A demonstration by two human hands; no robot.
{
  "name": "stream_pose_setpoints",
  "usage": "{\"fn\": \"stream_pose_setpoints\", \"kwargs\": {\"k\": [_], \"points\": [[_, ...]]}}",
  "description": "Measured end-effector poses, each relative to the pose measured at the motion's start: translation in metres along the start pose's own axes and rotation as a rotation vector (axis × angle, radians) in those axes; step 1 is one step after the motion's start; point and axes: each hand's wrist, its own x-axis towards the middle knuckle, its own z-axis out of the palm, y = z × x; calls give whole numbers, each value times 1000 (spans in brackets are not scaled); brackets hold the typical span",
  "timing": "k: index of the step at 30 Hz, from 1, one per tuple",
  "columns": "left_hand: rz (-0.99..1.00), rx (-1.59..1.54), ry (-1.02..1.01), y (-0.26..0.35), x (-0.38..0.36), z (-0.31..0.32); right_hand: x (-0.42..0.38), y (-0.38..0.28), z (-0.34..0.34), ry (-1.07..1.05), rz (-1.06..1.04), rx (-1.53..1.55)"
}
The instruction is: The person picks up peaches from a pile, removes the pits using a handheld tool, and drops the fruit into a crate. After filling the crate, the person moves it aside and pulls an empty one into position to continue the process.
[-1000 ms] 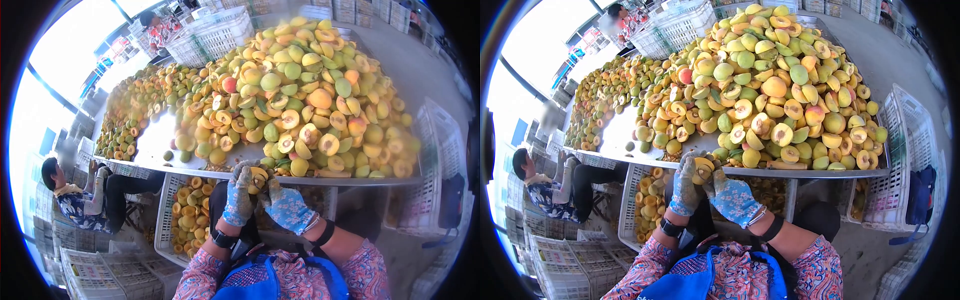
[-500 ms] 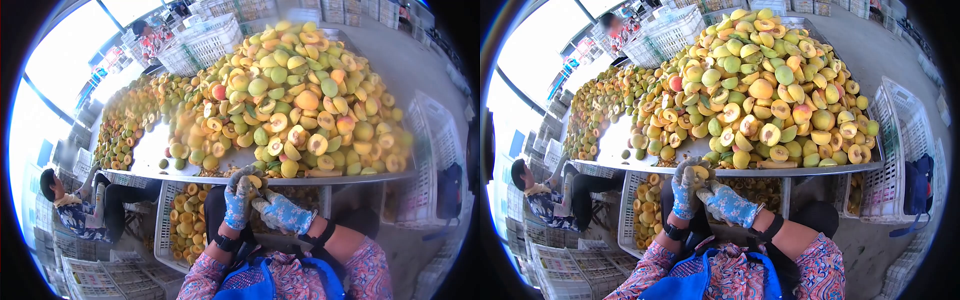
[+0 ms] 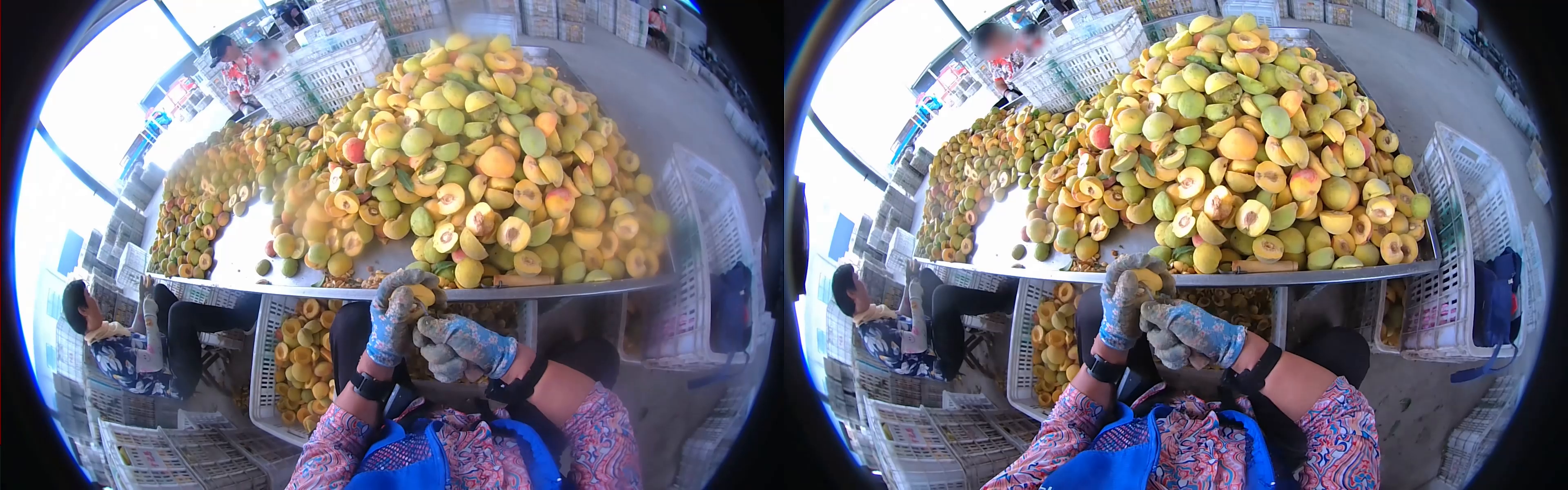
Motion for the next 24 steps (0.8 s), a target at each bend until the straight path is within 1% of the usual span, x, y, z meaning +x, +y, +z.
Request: {"fn": "stream_pose_setpoints", "kwargs": {"k": [2,6,7,8,10,11,12,14,16,17,18,20,21,22,24], "points": [[-5,-57,-18,-3,-1,-2,0,4,-2,-147,-6,148],[-22,-180,-102,-12,-1,-3,1,5,-4,-183,54,153],[-1,-153,-91,-11,-1,0,0,6,-3,-157,41,140],[-13,-148,-38,-14,-2,0,-2,7,-4,-126,25,129],[-59,-39,24,-8,-3,-2,-8,4,-9,-137,19,121],[-93,-120,104,-1,-4,-5,-14,0,-9,-173,-14,95],[19,-52,229,6,-5,-12,-20,-2,-13,-208,-46,70],[-25,55,247,44,-23,-43,-24,-4,-20,-234,-65,74],[-129,155,223,86,-46,-90,-27,-9,-16,188,16,-541],[-127,541,251,100,-56,-115,-26,-11,-22,299,77,-1074],[-121,928,275,112,-60,-135,-23,-6,-34,297,72,-1077],[-96,1732,318,134,-59,-150,-18,11,-53,426,77,-1766],[-19,1839,357,137,-46,-155,-20,2,-41,373,169,-1703],[-13,1838,357,137,-28,-155,-20,1,-34,376,165,-1706],[289,1799,243,129,21,-147,-17,-10,-25,326,171,-1669]]}}
